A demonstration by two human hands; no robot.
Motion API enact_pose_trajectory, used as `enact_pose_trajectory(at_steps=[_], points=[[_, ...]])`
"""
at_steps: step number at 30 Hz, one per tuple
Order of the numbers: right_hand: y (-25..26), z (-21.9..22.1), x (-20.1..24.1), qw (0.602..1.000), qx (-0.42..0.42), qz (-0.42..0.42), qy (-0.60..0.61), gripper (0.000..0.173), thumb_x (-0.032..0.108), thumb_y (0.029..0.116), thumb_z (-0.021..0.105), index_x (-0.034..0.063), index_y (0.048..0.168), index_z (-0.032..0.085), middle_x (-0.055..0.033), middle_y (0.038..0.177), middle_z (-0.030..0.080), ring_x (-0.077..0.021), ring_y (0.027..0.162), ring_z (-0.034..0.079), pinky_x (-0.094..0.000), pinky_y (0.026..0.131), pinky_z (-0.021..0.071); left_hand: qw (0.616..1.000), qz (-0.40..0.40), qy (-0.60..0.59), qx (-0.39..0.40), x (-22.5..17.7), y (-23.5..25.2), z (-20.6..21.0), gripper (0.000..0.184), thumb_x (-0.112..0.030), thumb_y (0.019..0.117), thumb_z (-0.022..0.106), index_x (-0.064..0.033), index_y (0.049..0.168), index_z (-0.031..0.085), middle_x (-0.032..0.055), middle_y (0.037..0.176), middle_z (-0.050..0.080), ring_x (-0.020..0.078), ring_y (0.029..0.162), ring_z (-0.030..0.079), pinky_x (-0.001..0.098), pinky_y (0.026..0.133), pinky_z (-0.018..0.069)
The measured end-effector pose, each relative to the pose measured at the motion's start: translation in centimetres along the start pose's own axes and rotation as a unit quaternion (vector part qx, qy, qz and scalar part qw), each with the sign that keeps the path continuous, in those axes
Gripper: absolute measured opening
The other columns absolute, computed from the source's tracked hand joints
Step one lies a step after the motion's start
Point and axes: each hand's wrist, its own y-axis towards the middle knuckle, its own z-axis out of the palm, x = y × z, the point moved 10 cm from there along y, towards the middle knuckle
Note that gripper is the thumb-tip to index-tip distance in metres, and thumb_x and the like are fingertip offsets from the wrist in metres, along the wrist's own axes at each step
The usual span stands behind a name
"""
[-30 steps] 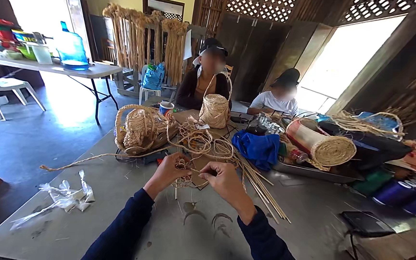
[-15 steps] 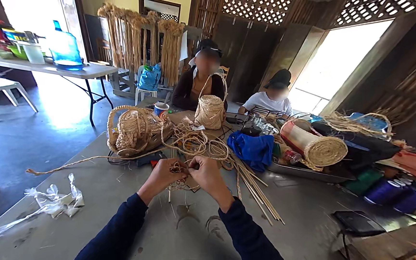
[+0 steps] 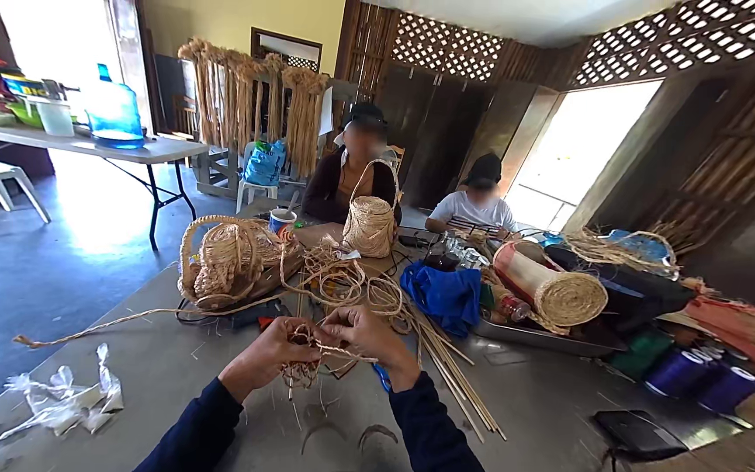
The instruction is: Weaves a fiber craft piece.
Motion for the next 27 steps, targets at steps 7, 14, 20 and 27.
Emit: enact_pose_trajectory(at_steps=[7, 14, 20, 27], points=[[0.3, 1.6, -1.1, 0.996, 0.049, 0.020, 0.067, 0.012, 0.000, 0.1005, 0.058, -0.0048, 0.107, 0.067, 0.0000, 0.085, 0.070, -0.0023, 0.071, 0.065, -0.0212, 0.067, 0.0560, 1.000, 0.000, -0.001, 0.007, 0.1, -0.1, -0.1, 0.022, 0.004, 0.0765, 0.071, -0.0137, 0.089, 0.075, -0.0022, 0.083, 0.076, 0.0060, 0.074, 0.072, 0.0245, 0.070, 0.0609], [0.7, 0.3, -2.4, 0.998, 0.015, 0.044, 0.051, 0.008, 0.002, 0.1000, 0.061, -0.0036, 0.100, 0.066, 0.0003, 0.077, 0.068, -0.0038, 0.066, 0.064, -0.0217, 0.065, 0.0559, 1.000, 0.000, -0.011, 0.005, 0.0, -0.1, -0.2, 0.023, 0.005, 0.0768, 0.071, -0.0123, 0.091, 0.076, -0.0007, 0.083, 0.077, 0.0071, 0.073, 0.072, 0.0249, 0.070, 0.0614], [1.2, -1.5, -4.8, 0.996, -0.032, 0.075, 0.031, 0.008, 0.003, 0.1015, 0.060, -0.0027, 0.100, 0.065, -0.0010, 0.075, 0.067, -0.0076, 0.064, 0.065, -0.0248, 0.063, 0.0559, 1.000, 0.000, -0.007, 0.014, -0.2, -0.1, 0.1, 0.024, 0.004, 0.0765, 0.070, -0.0144, 0.091, 0.076, -0.0023, 0.082, 0.076, 0.0058, 0.070, 0.071, 0.0238, 0.067, 0.0608], [1.2, -3.2, -6.3, 0.986, -0.113, 0.122, 0.009, 0.013, 0.005, 0.1041, 0.057, -0.0046, 0.105, 0.064, -0.0024, 0.072, 0.064, -0.0064, 0.058, 0.060, -0.0222, 0.058, 0.0516, 1.000, -0.009, -0.009, 0.004, 0.1, -0.2, 0.0, 0.025, 0.006, 0.0754, 0.070, -0.0141, 0.089, 0.075, -0.0016, 0.084, 0.076, 0.0061, 0.072, 0.071, 0.0238, 0.069, 0.0608]])
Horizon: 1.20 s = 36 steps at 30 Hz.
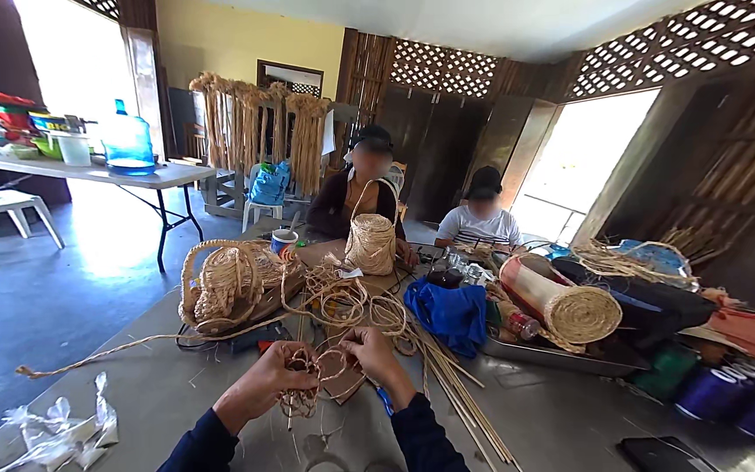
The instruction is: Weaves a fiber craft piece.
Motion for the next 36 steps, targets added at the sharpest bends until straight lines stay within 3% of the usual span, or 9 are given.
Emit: enact_pose_trajectory(at_steps=[5, 22, 27, 31, 34, 36], points=[[0.3, -1.4, -0.7, 0.998, -0.059, 0.006, 0.008, 0.015, 0.007, 0.1044, 0.057, -0.0049, 0.108, 0.065, -0.0058, 0.074, 0.065, -0.0091, 0.057, 0.061, -0.0242, 0.056, 0.0525, 1.000, 0.007, 0.003, 0.004, 0.0, 0.1, -0.1, 0.022, 0.003, 0.0759, 0.071, -0.0139, 0.089, 0.074, -0.0016, 0.085, 0.076, 0.0068, 0.071, 0.071, 0.0243, 0.068, 0.0611], [0.3, -3.0, -1.7, 0.995, -0.100, 0.028, 0.007, 0.013, 0.007, 0.1042, 0.058, -0.0043, 0.106, 0.065, -0.0057, 0.071, 0.065, -0.0093, 0.054, 0.061, -0.0238, 0.053, 0.0530, 0.999, 0.005, -0.003, -0.031, -0.5, 0.4, -0.4, 0.023, 0.008, 0.0793, 0.066, -0.0107, 0.091, 0.073, -0.0013, 0.086, 0.076, 0.0064, 0.074, 0.071, 0.0238, 0.070, 0.0608], [0.0, -2.6, -1.0, 0.996, -0.086, 0.018, -0.034, 0.023, 0.012, 0.1050, 0.057, -0.0060, 0.116, 0.066, -0.0106, 0.083, 0.068, -0.0130, 0.064, 0.064, -0.0285, 0.062, 0.0546, 0.996, 0.020, 0.051, -0.067, -0.5, 0.1, -0.9, 0.021, 0.003, 0.0779, 0.067, -0.0129, 0.091, 0.070, -0.0039, 0.086, 0.074, 0.0062, 0.071, 0.070, 0.0238, 0.067, 0.0607], [-0.3, -2.1, -0.7, 0.997, -0.077, 0.011, 0.004, 0.026, 0.012, 0.1052, 0.056, -0.0086, 0.118, 0.064, -0.0133, 0.086, 0.067, -0.0127, 0.066, 0.062, -0.0284, 0.063, 0.0536, 0.992, 0.025, 0.083, -0.095, 0.6, 0.1, -1.8, 0.024, 0.001, 0.0725, 0.066, -0.0172, 0.088, 0.071, -0.0069, 0.083, 0.075, 0.0040, 0.069, 0.069, 0.0217, 0.062, 0.0596], [-0.3, -1.9, -0.8, 0.997, -0.075, 0.003, 0.029, 0.026, 0.010, 0.1053, 0.056, -0.0102, 0.120, 0.063, -0.0156, 0.084, 0.068, -0.0137, 0.063, 0.061, -0.0286, 0.061, 0.0535, 0.994, 0.022, 0.091, -0.055, 1.3, 0.4, -2.2, 0.035, 0.009, 0.0776, 0.062, -0.0199, 0.096, 0.070, -0.0114, 0.089, 0.075, 0.0018, 0.076, 0.071, 0.0214, 0.068, 0.0605], [0.1, -1.6, -1.0, 0.997, -0.070, -0.009, 0.038, 0.025, 0.009, 0.1055, 0.056, -0.0105, 0.119, 0.065, -0.0162, 0.081, 0.067, -0.0152, 0.061, 0.061, -0.0297, 0.059, 0.0530, 0.996, 0.041, 0.079, -0.009, 1.9, 1.0, -2.5, 0.037, 0.006, 0.0820, 0.064, -0.0247, 0.101, 0.071, -0.0130, 0.095, 0.076, 0.0011, 0.081, 0.071, 0.0212, 0.072, 0.0606]])
